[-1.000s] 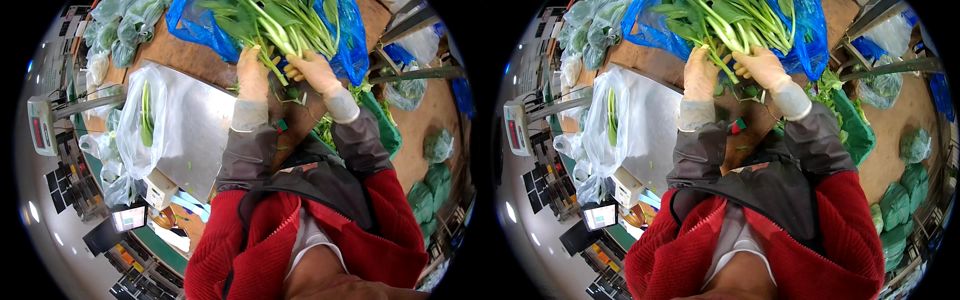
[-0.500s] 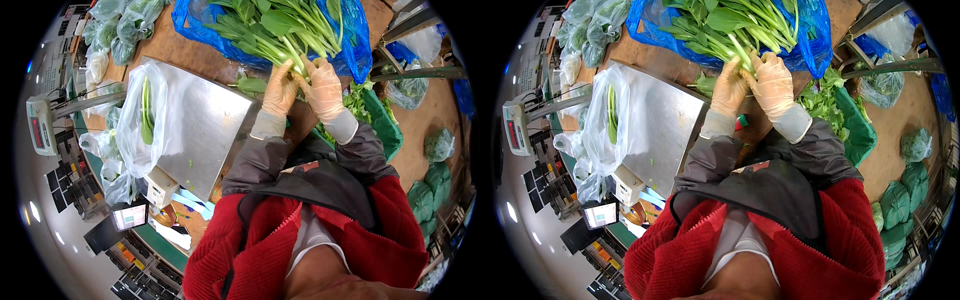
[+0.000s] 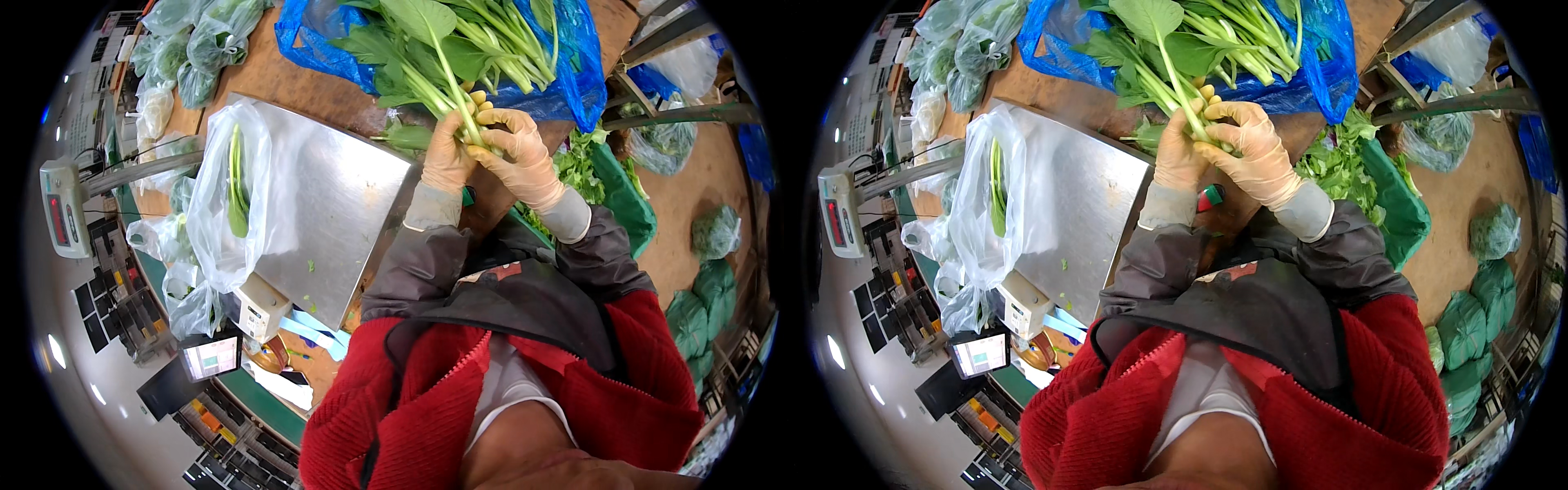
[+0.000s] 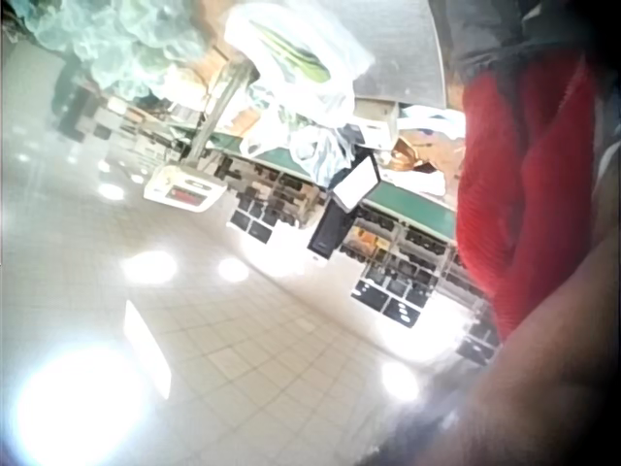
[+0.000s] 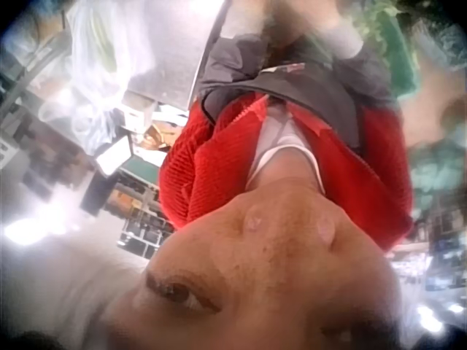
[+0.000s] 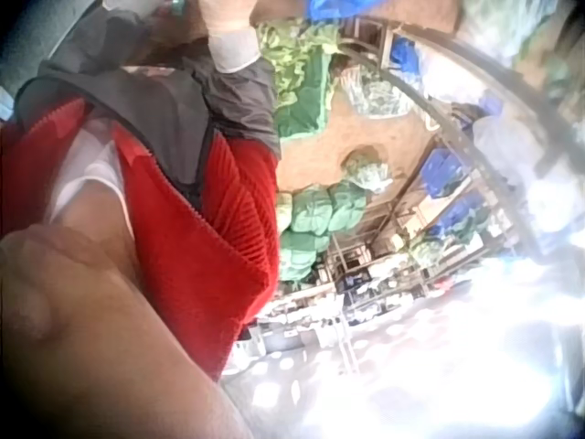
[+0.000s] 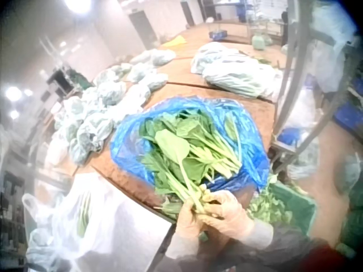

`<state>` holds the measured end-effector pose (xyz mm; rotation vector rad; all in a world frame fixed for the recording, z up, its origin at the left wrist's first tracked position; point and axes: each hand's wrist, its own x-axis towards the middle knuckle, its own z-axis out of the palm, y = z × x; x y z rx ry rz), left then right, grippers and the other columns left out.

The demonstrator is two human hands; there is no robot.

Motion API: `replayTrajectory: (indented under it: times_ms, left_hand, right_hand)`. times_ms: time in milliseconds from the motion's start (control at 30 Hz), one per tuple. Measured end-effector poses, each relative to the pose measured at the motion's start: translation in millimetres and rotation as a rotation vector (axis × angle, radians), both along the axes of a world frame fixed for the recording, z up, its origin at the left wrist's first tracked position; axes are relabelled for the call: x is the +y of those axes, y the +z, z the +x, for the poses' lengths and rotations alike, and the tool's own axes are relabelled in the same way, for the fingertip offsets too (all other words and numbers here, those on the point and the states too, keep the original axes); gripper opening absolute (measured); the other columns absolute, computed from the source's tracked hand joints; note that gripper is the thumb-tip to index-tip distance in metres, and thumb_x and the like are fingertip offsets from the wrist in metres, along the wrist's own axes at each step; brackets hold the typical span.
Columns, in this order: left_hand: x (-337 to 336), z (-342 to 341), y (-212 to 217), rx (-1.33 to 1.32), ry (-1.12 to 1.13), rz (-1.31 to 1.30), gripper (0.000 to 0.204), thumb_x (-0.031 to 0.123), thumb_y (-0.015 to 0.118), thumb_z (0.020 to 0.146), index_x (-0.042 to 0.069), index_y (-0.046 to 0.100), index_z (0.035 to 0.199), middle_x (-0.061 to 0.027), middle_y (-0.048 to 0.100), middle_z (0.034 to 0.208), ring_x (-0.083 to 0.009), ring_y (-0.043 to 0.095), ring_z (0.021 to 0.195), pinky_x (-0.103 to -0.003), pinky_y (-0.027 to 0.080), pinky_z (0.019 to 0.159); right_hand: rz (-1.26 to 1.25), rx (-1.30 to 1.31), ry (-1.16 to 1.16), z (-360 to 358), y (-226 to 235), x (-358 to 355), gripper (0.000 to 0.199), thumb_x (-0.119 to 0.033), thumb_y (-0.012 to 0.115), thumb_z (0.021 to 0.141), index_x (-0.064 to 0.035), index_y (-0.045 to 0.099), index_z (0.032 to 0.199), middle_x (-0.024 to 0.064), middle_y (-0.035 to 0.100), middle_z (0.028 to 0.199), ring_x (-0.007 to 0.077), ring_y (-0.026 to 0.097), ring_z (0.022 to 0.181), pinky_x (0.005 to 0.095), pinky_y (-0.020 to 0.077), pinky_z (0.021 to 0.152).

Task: The person repeatedly picks bunches of leafy green vegetables from a blue bag, trims the stems with a handheld cutter, and places the trimmed bunches into clear plastic bags on a digital scale. The person then moves the filled bags to the side and continues the cycle.

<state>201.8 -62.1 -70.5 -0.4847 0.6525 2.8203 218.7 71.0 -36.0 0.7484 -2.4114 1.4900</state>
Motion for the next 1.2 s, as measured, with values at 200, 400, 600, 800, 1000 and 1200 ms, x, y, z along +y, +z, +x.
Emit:
replayTrajectory:
  times_ms: [200, 400, 600, 800, 1000, 1200]
  left_hand:
    - [-2, 1, -3, 0.072, 0.023, -0.079, 0.047, 0.005, 0.065, 0.078, 0.004, 0.047, 0.121, -0.0114, 0.060, 0.102, -0.0214, 0.059, 0.093, -0.034, 0.050, 0.084]
    - [1, 6, 9, 0.038, -0.009, 0.083, 0.044, 0.032, 0.058, 0.087, 0.006, 0.049, 0.121, -0.0122, 0.058, 0.111, -0.0248, 0.056, 0.103, -0.042, 0.041, 0.096]
    - [-4, 8, 3, -0.026, -0.093, 0.223, 0.041, 0.030, 0.060, 0.088, 0.005, 0.050, 0.118, -0.0076, 0.059, 0.102, -0.0178, 0.057, 0.084, -0.033, 0.048, 0.074]
    - [-13, 8, 17, 0.109, -0.040, 0.281, 0.044, 0.008, 0.057, 0.087, 0.002, 0.043, 0.128, -0.0055, 0.057, 0.092, -0.0111, 0.048, 0.068, -0.024, 0.042, 0.059]
    - [-6, 3, 21, 0.140, -0.008, 0.199, 0.042, 0.007, 0.056, 0.087, 0.002, 0.044, 0.126, -0.0066, 0.057, 0.094, -0.0118, 0.047, 0.068, -0.025, 0.042, 0.061]
    - [-5, -5, 25, 0.149, -0.023, 0.155, 0.043, 0.007, 0.059, 0.085, 0.003, 0.046, 0.125, -0.0061, 0.061, 0.093, -0.0132, 0.053, 0.070, -0.027, 0.046, 0.061]
  right_hand:
    - [-0.400, -0.527, -0.068, -4, 1, 13, 0.026, -0.013, 0.067, 0.081, -0.0035, 0.060, 0.104, 0.0066, 0.056, 0.098, 0.0140, 0.056, 0.086, 0.0271, 0.0464, 0.076]
    - [-0.021, -0.115, 0.010, -23, 6, 17, 0.022, -0.015, 0.059, 0.083, -0.0059, 0.061, 0.104, 0.0115, 0.056, 0.102, 0.0277, 0.057, 0.090, 0.0327, 0.0464, 0.081]
    - [0.483, 0.286, -0.284, -100, -18, 38, 0.030, -0.014, 0.062, 0.081, -0.0047, 0.058, 0.110, 0.0103, 0.059, 0.098, 0.0262, 0.055, 0.096, 0.0304, 0.0431, 0.086]
    - [-0.482, -0.434, -0.077, -95, -11, 74, 0.019, -0.022, 0.057, 0.090, -0.0073, 0.059, 0.102, 0.0038, 0.063, 0.096, 0.0118, 0.057, 0.089, 0.0240, 0.0448, 0.079]
    - [0.264, 0.033, -0.200, -86, -24, 68, 0.022, -0.011, 0.060, 0.084, -0.0078, 0.057, 0.107, 0.0082, 0.060, 0.107, 0.0257, 0.056, 0.096, 0.0312, 0.0442, 0.086]
    - [-0.077, -0.083, -0.205, -81, -32, 85, 0.018, -0.012, 0.064, 0.082, -0.0071, 0.064, 0.099, 0.0087, 0.064, 0.101, 0.0202, 0.059, 0.096, 0.0292, 0.0468, 0.083]
